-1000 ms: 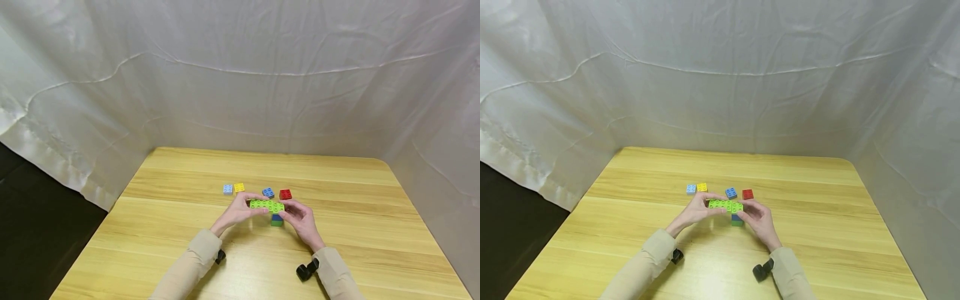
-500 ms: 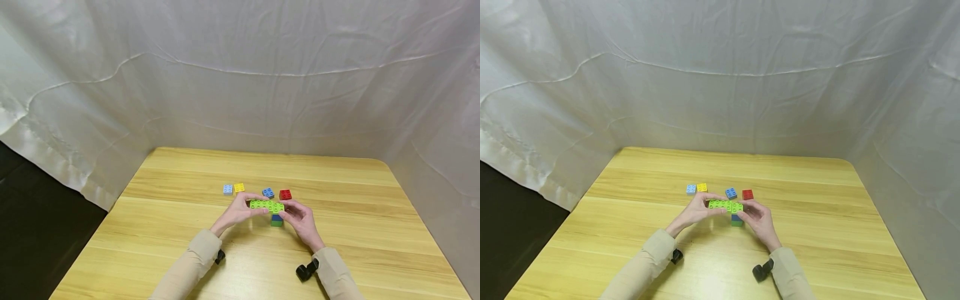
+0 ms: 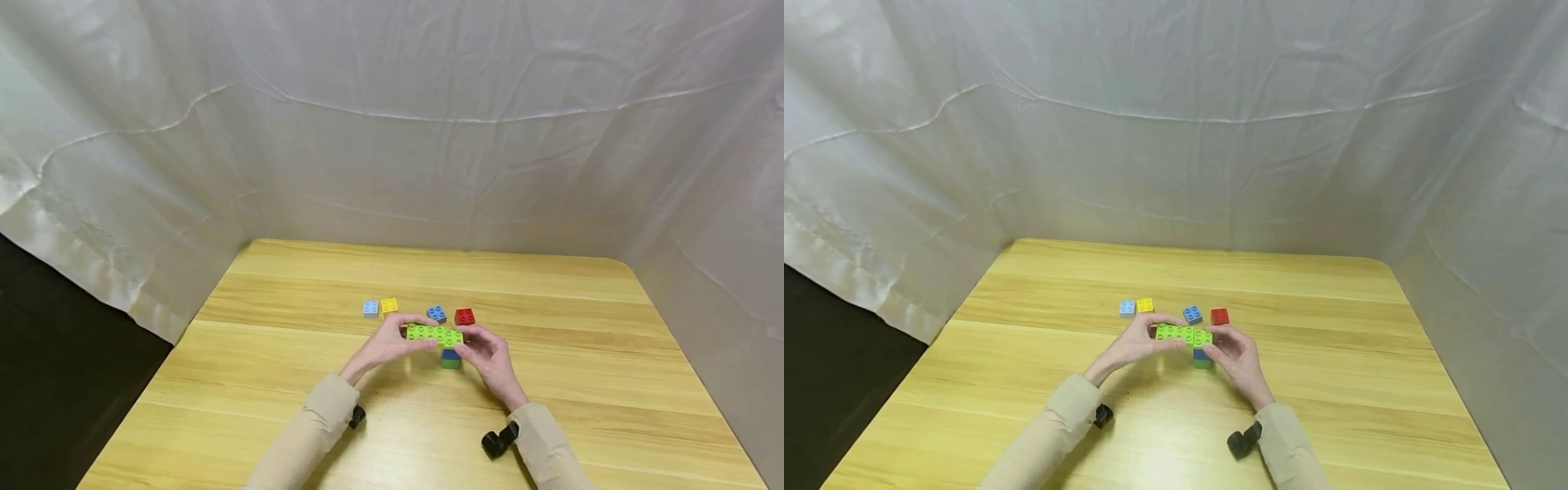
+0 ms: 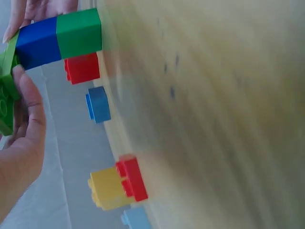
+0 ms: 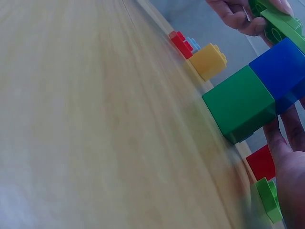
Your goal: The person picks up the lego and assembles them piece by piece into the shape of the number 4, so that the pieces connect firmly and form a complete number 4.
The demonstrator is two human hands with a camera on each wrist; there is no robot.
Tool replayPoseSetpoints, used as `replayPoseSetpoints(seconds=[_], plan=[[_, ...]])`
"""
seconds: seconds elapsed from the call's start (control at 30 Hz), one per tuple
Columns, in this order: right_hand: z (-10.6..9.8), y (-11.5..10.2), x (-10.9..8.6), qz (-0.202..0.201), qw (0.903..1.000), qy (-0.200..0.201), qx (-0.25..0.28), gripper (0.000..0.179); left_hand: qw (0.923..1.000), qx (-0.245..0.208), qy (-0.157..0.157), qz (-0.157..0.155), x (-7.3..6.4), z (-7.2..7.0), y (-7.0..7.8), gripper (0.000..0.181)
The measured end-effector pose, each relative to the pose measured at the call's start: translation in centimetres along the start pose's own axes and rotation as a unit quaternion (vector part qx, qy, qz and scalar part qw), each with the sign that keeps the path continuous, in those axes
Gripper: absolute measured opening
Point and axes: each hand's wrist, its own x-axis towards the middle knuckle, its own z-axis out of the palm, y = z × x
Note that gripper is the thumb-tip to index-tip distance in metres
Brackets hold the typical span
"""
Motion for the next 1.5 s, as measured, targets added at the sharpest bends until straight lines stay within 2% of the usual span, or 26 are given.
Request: replayPoseSetpoints(seconds=[0.17, 0.23, 0.33, 0.43, 0.53, 0.6, 1.0, 1.27, 1.5], plan=[[0.0, 0.0, 0.0, 0.009, 1.0000, 0.004, -0.002, 0.033, 0.9996, 0.011, -0.025, 0.009, -0.3, -1.0, 0.1, 0.046], [0.0, 0.0, 0.1, 0.009, 0.9999, 0.006, 0.000, 0.033, 0.9996, 0.011, -0.024, 0.008, -0.5, -1.7, 0.0, 0.048], [0.1, 0.1, 0.2, 0.011, 0.9999, 0.007, 0.002, 0.034, 0.9997, 0.013, -0.011, 0.016, -1.0, -2.9, -0.2, 0.046], [0.1, 0.2, 0.2, 0.013, 0.9999, 0.005, 0.005, 0.036, 0.9993, 0.020, 0.019, 0.024, -1.6, -4.3, -0.4, 0.041], [0.1, 0.2, 0.2, 0.012, 0.9999, 0.003, 0.006, 0.036, 0.9981, 0.034, 0.049, 0.019, -2.1, -5.3, -0.8, 0.038], [0.1, 0.2, 0.2, 0.009, 0.9999, 0.006, 0.006, 0.036, 0.9972, 0.047, 0.057, 0.012, -2.2, -5.7, -1.0, 0.039], [0.0, 0.2, 0.1, 0.021, 0.9997, 0.005, 0.010, 0.036, 0.9913, 0.130, 0.022, -0.008, -1.5, -5.7, -1.9, 0.048], [0.0, 0.1, 0.0, 0.024, 0.9996, 0.007, 0.010, 0.036, 0.9846, 0.167, -0.001, -0.051, -1.2, -5.5, -2.3, 0.057], [0.0, -0.1, 0.0, 0.027, 0.9995, 0.007, 0.011, 0.036, 0.9762, 0.202, -0.004, -0.079, -0.8, -5.2, -2.6, 0.053]])
